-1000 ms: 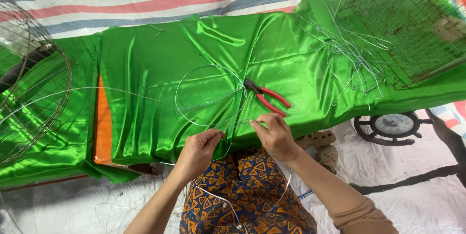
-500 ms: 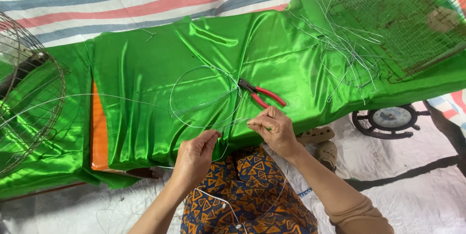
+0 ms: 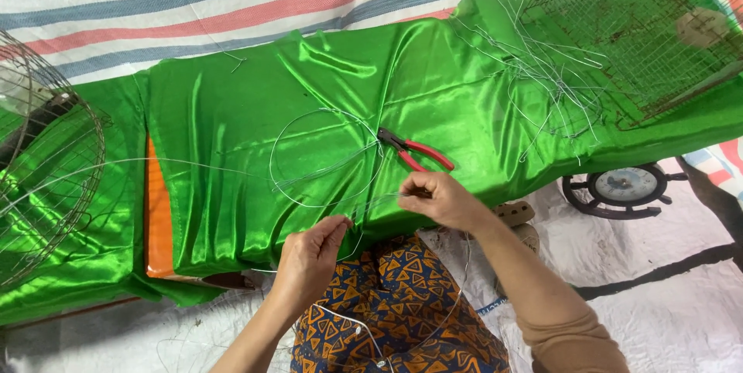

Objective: The person bends metal wire into circular loops and secures the ends using pliers on a fabric-covered work surface.

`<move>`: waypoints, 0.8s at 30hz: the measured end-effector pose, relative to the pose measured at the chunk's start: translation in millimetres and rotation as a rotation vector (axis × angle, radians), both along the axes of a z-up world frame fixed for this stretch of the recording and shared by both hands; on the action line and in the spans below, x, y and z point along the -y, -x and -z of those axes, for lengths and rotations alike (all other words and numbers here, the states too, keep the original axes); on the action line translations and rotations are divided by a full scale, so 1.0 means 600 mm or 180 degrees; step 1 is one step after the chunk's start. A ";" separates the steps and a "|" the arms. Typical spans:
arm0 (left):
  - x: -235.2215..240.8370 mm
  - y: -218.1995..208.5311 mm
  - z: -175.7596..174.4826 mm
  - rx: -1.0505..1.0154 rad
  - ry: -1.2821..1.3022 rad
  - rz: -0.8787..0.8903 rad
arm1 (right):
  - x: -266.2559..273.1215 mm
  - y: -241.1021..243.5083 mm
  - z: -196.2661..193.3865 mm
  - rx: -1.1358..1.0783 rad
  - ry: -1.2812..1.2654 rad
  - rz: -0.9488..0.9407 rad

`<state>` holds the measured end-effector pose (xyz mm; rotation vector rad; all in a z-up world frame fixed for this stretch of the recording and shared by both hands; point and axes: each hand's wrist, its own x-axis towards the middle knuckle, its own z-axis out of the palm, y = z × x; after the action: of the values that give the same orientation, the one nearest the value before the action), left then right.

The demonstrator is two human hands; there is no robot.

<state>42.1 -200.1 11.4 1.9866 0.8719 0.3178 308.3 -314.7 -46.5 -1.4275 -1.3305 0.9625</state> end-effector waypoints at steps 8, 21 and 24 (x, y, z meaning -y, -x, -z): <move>0.002 -0.002 0.017 -0.0027 -0.0026 0.0055 | -0.010 -0.034 -0.038 -0.0485 0.0984 0.0280; -0.022 -0.004 0.001 0.0330 0.0898 -0.0059 | 0.035 0.027 -0.047 0.2300 -0.1371 0.0629; -0.013 0.001 0.003 0.0121 0.0854 -0.0148 | 0.033 0.027 -0.096 0.1135 0.0133 0.0813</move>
<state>41.6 -192.4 9.4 1.7100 0.8886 0.2500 292.2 -334.7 10.9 -1.8117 -1.3412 0.5883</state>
